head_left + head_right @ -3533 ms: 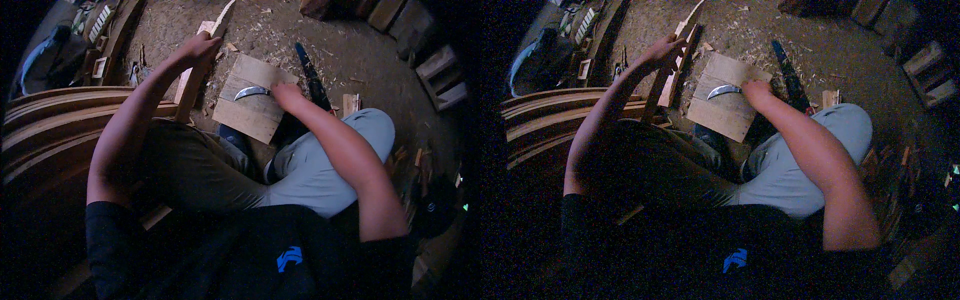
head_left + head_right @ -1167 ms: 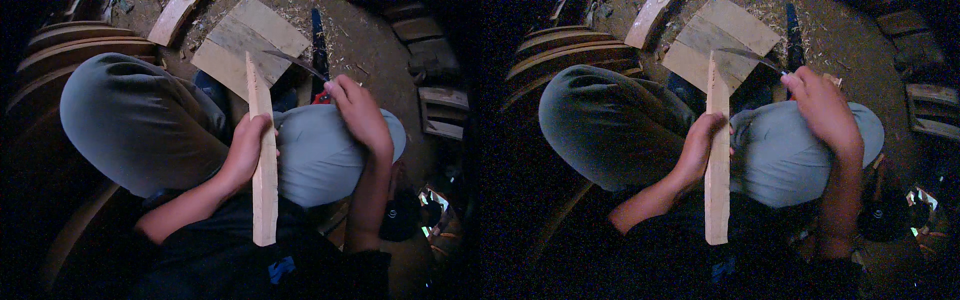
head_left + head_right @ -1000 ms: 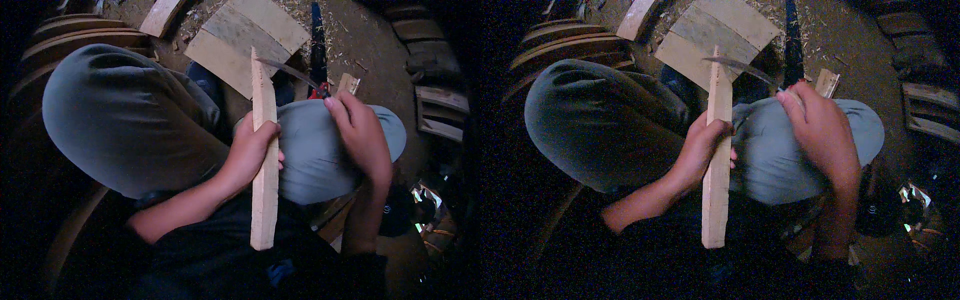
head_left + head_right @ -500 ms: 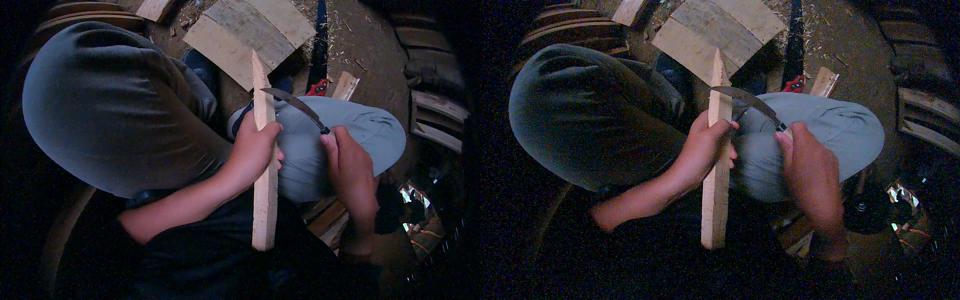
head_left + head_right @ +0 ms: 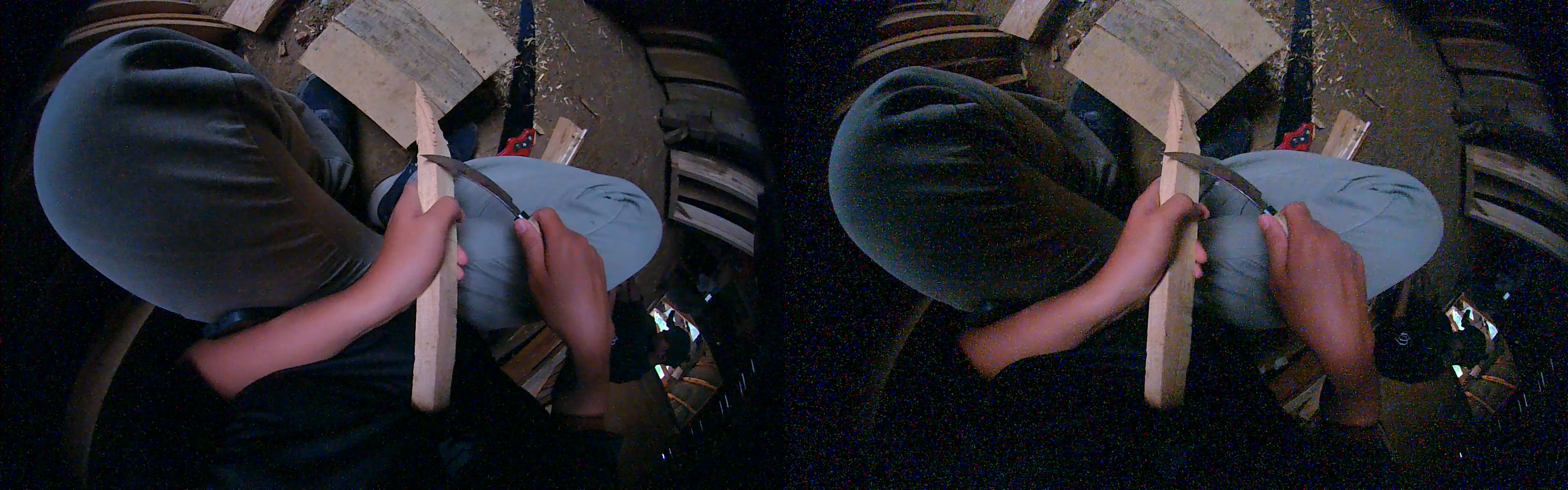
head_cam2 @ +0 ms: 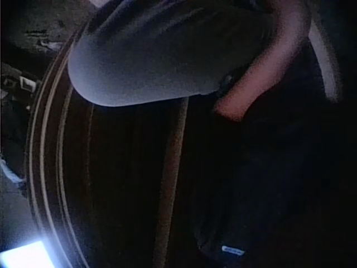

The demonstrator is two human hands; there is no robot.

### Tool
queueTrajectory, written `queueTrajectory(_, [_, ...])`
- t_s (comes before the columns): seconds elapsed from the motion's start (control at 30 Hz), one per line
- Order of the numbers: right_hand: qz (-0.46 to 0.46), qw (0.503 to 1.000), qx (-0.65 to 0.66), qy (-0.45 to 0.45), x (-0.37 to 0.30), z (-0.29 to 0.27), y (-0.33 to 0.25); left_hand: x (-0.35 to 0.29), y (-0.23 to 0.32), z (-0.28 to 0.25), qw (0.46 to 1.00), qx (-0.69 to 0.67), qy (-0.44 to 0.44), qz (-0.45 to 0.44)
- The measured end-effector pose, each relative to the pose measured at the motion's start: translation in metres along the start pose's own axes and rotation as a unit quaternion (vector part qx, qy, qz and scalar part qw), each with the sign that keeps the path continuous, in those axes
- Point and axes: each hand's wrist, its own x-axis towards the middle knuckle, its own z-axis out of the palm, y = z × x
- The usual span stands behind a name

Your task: The person sits on the floor and uses a curved knife to shave and shape a thin wooden strip. They repeatedly hold the strip, scrape its surface, and inspect the edges while wood shavings accumulate on the floor.

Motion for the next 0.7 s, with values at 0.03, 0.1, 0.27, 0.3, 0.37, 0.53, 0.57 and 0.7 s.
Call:
queueTrajectory(0.03, [-0.001,1.0,-0.001,-0.002,0.0003,-0.0001,-0.0003,-0.0003,0.0006,-0.0007,1.0,-0.008,-0.008,-0.007])
queueTrajectory(0.1, [-0.017,1.0,-0.008,0.01,-0.0003,0.0015,0.0011,-0.0026,0.0031,-0.0004,0.999,-0.025,-0.017,-0.009])
queueTrajectory(0.27, [-0.034,0.999,-0.006,0.031,-0.0019,0.0044,0.0034,-0.0059,0.0051,-0.0003,0.999,-0.038,-0.032,-0.013])
queueTrajectory(0.3, [-0.033,0.999,-0.003,0.029,-0.0025,0.0036,0.0024,-0.0064,0.0057,-0.0002,0.999,-0.032,-0.036,-0.016])
queueTrajectory(0.37, [-0.027,0.999,-0.002,0.021,-0.003,0.003,0.0018,-0.0067,0.0052,0.0006,0.999,-0.023,-0.037,-0.021])
queueTrajectory(0.53, [-0.02,1.0,-0.007,0.01,-0.004,0.0019,0.0021,-0.0071,0.0032,0.0014,0.999,-0.011,-0.029,-0.024])
queueTrajectory(0.57, [-0.018,1.0,-0.008,0.01,-0.0045,0.0017,0.0022,-0.0073,0.0028,0.0017,0.999,-0.009,-0.027,-0.025])
queueTrajectory(0.7, [-0.023,1.0,-0.015,0.012,-0.0047,0.0006,0.0025,-0.0079,0.0017,0.0023,0.999,-0.011,-0.019,-0.022])
